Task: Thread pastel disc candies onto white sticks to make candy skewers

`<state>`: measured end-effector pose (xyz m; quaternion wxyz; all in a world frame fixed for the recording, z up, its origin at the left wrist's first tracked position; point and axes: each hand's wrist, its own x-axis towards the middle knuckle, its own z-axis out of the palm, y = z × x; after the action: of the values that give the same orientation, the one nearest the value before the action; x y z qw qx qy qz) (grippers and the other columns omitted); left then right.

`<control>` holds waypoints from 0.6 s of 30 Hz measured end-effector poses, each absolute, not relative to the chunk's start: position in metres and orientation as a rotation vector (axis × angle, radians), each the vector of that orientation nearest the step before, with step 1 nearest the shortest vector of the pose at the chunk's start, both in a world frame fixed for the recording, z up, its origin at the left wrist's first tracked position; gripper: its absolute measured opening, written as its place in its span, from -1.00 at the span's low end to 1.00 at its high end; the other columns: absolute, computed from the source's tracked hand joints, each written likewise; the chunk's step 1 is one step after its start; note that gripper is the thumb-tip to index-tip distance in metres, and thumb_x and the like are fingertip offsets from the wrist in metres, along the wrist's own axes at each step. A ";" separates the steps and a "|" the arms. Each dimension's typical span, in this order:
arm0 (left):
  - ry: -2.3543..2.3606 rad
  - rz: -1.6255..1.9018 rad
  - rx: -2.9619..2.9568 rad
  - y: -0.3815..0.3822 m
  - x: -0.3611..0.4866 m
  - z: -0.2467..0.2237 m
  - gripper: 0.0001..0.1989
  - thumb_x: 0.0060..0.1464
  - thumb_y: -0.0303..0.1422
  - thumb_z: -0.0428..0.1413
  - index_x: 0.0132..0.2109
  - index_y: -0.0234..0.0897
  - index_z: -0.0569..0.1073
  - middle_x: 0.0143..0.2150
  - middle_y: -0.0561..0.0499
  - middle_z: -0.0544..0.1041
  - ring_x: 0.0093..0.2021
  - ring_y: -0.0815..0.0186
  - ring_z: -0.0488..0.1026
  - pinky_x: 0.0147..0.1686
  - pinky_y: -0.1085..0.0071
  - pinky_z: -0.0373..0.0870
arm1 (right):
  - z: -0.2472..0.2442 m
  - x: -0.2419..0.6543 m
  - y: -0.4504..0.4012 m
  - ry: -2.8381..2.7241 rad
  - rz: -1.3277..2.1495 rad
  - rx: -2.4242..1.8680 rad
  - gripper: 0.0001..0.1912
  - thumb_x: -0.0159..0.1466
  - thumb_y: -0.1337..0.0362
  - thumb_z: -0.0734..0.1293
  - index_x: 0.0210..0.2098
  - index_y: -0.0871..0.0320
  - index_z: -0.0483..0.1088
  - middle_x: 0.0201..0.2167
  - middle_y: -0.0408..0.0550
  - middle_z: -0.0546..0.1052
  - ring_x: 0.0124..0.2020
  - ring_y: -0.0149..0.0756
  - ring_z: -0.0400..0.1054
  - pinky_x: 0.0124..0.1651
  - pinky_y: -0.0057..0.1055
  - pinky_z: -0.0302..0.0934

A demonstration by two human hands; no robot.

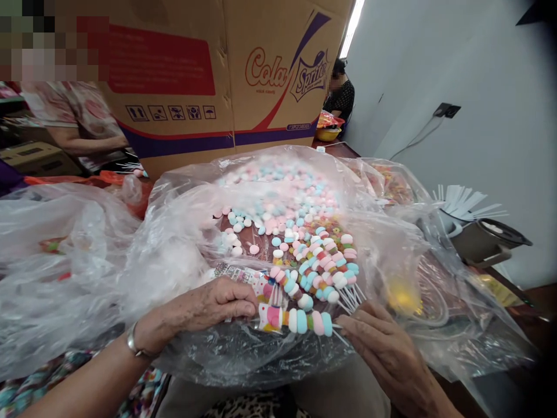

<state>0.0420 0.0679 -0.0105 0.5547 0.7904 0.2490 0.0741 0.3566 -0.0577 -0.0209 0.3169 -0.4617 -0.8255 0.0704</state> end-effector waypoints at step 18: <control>0.622 0.024 2.070 0.045 0.063 0.015 -0.81 0.27 -0.18 0.11 -0.16 -0.19 0.46 -0.37 0.12 0.39 -0.37 0.35 0.30 -0.39 0.48 0.14 | -0.017 0.320 -0.049 -2.238 0.215 -1.152 -0.73 0.43 0.43 0.12 -0.31 0.15 0.38 -0.51 -0.13 0.40 -0.42 -0.31 0.26 -0.34 -0.39 0.16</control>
<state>0.0628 0.0446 0.0146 0.4707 0.8449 0.2538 0.0099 0.3202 -0.0494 -0.0165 0.3028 -0.4346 -0.8443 0.0810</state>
